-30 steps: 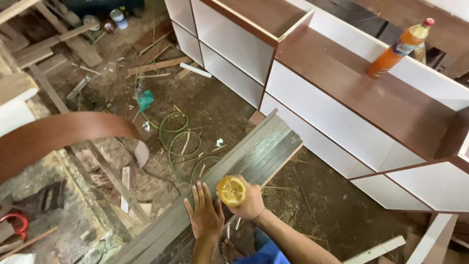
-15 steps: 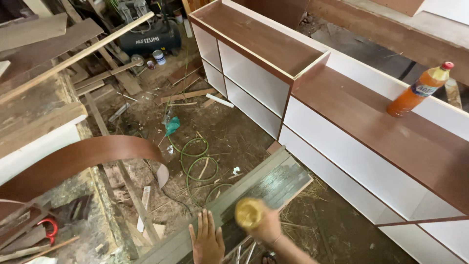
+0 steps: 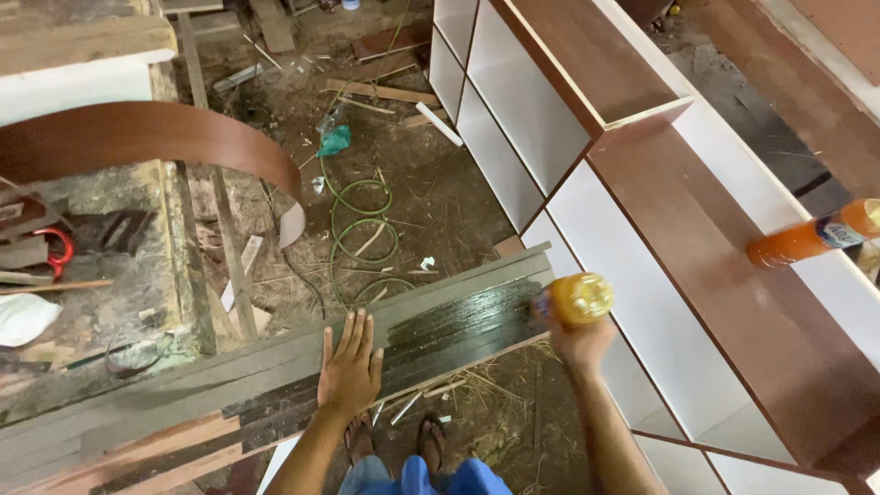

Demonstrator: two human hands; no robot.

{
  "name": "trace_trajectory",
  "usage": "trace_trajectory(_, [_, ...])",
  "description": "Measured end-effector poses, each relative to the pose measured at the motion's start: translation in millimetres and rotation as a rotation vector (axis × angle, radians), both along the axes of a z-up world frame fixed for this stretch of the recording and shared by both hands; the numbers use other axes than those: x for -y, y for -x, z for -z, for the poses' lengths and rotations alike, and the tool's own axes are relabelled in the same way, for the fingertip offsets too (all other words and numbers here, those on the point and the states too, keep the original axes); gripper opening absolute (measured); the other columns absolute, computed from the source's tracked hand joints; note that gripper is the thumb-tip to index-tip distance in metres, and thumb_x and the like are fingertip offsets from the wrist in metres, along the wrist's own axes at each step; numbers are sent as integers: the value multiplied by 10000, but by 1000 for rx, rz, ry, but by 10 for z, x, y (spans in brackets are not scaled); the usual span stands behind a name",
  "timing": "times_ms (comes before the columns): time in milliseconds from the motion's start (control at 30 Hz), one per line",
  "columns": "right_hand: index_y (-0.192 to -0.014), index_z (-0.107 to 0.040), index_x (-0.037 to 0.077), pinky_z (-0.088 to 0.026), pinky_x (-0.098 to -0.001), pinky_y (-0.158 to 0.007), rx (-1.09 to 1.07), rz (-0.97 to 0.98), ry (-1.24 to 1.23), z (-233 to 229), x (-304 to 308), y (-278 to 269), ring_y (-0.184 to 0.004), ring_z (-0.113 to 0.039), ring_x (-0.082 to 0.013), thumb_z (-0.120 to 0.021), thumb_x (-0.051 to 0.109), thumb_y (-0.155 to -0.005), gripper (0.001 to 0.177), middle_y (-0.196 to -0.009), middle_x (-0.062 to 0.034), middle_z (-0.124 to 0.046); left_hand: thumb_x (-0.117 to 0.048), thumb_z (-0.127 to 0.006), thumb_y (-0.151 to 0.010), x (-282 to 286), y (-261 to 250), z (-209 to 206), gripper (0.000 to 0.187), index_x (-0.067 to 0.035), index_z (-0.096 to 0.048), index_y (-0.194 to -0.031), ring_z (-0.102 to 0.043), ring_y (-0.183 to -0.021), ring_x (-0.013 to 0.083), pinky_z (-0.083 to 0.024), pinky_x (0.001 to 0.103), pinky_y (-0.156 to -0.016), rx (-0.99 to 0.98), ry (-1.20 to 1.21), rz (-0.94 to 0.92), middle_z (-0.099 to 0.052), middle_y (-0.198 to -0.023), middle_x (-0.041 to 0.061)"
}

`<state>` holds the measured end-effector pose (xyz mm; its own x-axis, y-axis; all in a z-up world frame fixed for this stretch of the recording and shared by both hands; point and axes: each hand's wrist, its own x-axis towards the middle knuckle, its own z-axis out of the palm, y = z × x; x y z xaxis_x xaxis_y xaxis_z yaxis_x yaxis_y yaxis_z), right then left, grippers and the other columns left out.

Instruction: The person applies adhesive from a plastic bottle onto a wooden plank, spreading the liquid along the surface with the bottle's nozzle.

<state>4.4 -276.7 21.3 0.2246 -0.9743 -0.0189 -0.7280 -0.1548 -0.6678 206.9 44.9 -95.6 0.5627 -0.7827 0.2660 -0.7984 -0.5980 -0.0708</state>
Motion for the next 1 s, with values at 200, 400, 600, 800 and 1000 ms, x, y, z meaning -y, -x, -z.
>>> trace_trajectory(200, [-1146,-652,136,-623,-170,-413,406,-796,173,789,-1838,-377,-496,-715,-69,-858,218,-816,398,-687,28,-738,-455,-194,-1041,28,5,4,647,-95,-196,-1579,-105,-1548,194,-18,497,-1245,-162,4,-7,-156,-1674,46])
trace_trajectory(400, [-797,-722,159,-609,-282,-486,-136,-284,417,525,-391,46,-503,-678,-121,-687,679,-788,521,-701,-14,-738,-437,-254,-1033,28,27,-104,655,-76,-213,-1578,-125,-1549,229,-56,530,-1241,-239,39,9,-171,-1674,66])
trace_trajectory(600, [-1229,-677,61,-570,-339,-912,265,-81,172,397,200,291,-1078,-676,-203,-885,310,-725,600,-1143,-74,-730,-448,-203,-1045,29,11,-102,661,-78,-151,-1590,-44,-1560,217,-11,529,-1225,-307,3,10,-116,-1682,63])
trace_trajectory(800, [-853,-729,183,-585,-362,-751,76,-332,210,467,-1701,-343,-807,-750,-247,-882,508,-574,455,-837,-24,-758,-435,-250,-1059,61,67,-195,611,-134,-248,-1592,-183,-1538,230,-65,539,-1252,-325,17,-44,-204,-1674,64])
trace_trajectory(1000, [-883,-777,325,-595,-259,-597,-77,-539,349,143,-1457,-340,-627,-690,-107,-706,643,-785,340,-786,67,-751,-453,-246,-1018,55,53,-97,653,-89,-249,-1560,-151,-1549,206,-87,531,-1243,-251,89,-8,-220,-1660,46])
